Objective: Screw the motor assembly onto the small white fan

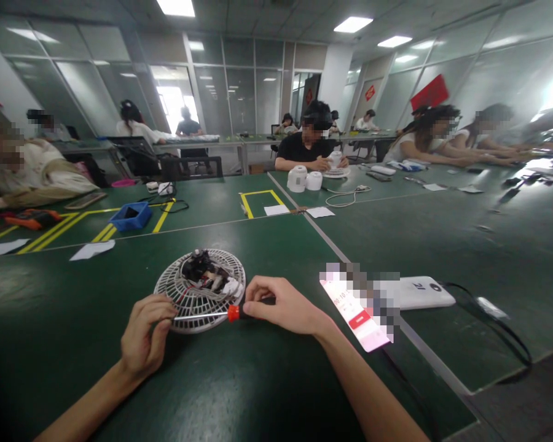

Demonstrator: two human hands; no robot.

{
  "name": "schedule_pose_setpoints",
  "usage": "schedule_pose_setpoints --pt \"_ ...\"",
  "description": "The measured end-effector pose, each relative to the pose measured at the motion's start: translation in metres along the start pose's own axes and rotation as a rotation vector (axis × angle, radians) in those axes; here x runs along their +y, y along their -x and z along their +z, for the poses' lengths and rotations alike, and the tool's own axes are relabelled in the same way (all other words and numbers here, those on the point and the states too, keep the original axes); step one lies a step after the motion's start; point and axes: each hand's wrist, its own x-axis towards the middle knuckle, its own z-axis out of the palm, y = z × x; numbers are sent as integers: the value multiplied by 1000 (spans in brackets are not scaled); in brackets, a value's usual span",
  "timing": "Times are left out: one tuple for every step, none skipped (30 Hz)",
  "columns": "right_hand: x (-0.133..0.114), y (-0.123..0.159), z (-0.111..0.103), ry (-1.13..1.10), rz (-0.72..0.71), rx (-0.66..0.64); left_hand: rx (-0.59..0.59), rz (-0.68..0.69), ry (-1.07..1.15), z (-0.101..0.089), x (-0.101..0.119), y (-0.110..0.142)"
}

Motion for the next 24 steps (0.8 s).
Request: schedule_pose_setpoints --pt "0 0 0 7 -11 9 3 6 -8 0 0 0" --pt "-1 0 0 9 -16 12 5 13 -14 0 0 0" --pt "-1 0 0 9 -18 14 7 19 -19 0 -1 0" --pt "-1 -1 0 9 -18 18 6 25 -21 0 -1 0" --pt "-1 -1 0 9 -20 24 5 30 -21 0 -1 0" --pt "-1 -1 0 10 -22 31 1 35 -22 0 -1 0" --pt "-1 0 0 9 -23 38 -3 43 -28 0 -1 0" --pt "-1 0 0 2 -16 42 -7 50 -42 -1 -1 0" --pt "-1 0 0 -12 -2 43 -11 54 -65 -1 0 -1" --pt "-1 1 -1 -32 19 39 -17 57 -94 -1 0 -1" --pt "0 1 -2 -53 45 37 -25 56 -127 -1 1 -1" --pt "0 2 -3 -70 70 38 -35 52 -157 -1 0 0" --pt "1 2 -4 -81 86 42 -38 47 -180 0 0 0" --pt "2 3 -6 -84 91 52 -36 42 -194 0 -1 1" --pt "2 3 -8 -81 88 64 -27 39 -200 1 -2 3" --pt "3 4 -10 -76 82 74 -11 35 -199 2 -4 4" --pt "3 4 -12 -71 75 84 9 30 -193 2 -5 4" --pt "2 5 -15 -65 74 93 25 22 -182 3 -7 4" --pt "1 6 -18 -58 75 109 36 13 -170 3 -8 2" --pt "0 7 -21 -50 77 131 42 -2 -159 4 -8 -1" --pt "-2 9 -25 -41 80 157 46 -23 -149 4 -8 -6" --pt "-3 10 -29 -35 75 198 49 -44 -143 4 -8 -12" --pt "-4 12 -33 -29 78 222 47 -77 -141 5 -8 -21" --pt "-4 13 -37 -26 81 244 39 -111 -144 6 -8 -30"
